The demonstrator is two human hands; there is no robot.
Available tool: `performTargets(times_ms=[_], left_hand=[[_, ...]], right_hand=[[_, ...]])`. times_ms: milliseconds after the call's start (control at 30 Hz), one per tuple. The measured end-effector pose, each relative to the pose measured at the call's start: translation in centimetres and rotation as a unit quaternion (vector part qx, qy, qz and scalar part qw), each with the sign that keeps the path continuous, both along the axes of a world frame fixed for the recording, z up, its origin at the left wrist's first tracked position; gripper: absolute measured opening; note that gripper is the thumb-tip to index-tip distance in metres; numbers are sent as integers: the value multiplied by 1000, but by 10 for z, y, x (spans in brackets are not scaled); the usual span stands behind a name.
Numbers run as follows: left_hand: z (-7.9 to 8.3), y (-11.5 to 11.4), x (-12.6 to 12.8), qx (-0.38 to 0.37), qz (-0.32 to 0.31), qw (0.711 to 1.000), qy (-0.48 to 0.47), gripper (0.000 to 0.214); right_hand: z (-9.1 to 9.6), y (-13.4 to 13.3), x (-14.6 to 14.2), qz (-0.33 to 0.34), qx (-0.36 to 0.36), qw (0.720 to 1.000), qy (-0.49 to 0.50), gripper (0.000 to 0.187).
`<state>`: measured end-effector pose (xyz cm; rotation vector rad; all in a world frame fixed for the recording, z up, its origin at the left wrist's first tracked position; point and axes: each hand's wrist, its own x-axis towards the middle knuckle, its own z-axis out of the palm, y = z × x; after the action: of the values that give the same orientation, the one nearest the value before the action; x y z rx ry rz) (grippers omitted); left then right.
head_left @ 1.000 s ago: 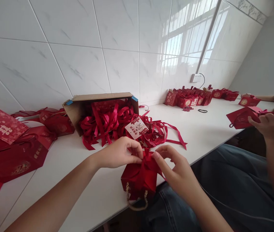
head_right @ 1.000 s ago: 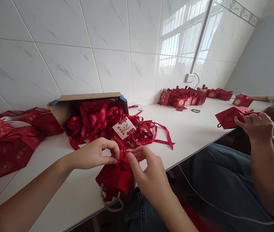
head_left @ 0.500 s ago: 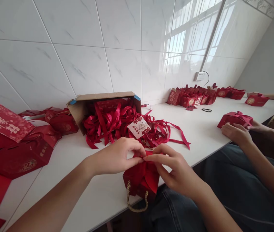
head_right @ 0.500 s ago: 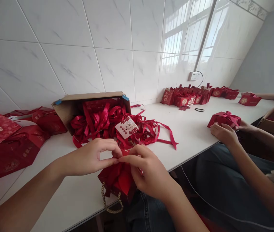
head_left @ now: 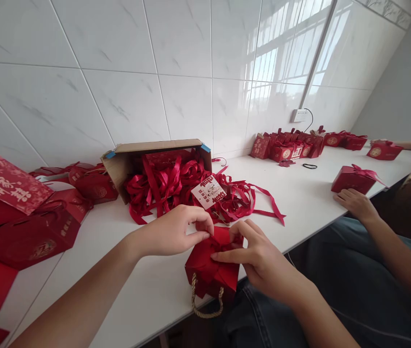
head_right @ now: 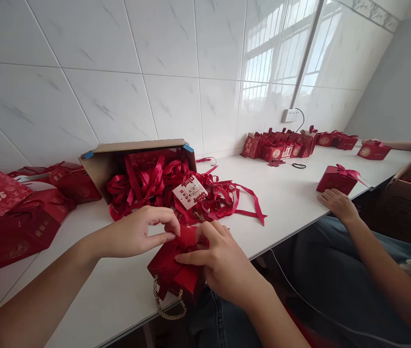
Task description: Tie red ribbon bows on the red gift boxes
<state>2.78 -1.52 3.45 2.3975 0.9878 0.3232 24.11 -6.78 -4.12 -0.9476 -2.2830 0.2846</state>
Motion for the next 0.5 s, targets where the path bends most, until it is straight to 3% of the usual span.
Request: performTargets(times_ms=[167, 367, 500], left_hand=[[-1, 1, -1, -18, -32, 999, 15, 1], [-4, 1, -3, -20, -24, 997, 71, 12], [-4, 1, 2, -33, -45, 998, 26, 23]], right_hand=[[1, 0, -1, 11, -9, 1000, 11, 62], [-1, 1, 0, 20, -20, 999, 21, 63], [-2, 2, 0, 26, -25, 999, 28, 64]])
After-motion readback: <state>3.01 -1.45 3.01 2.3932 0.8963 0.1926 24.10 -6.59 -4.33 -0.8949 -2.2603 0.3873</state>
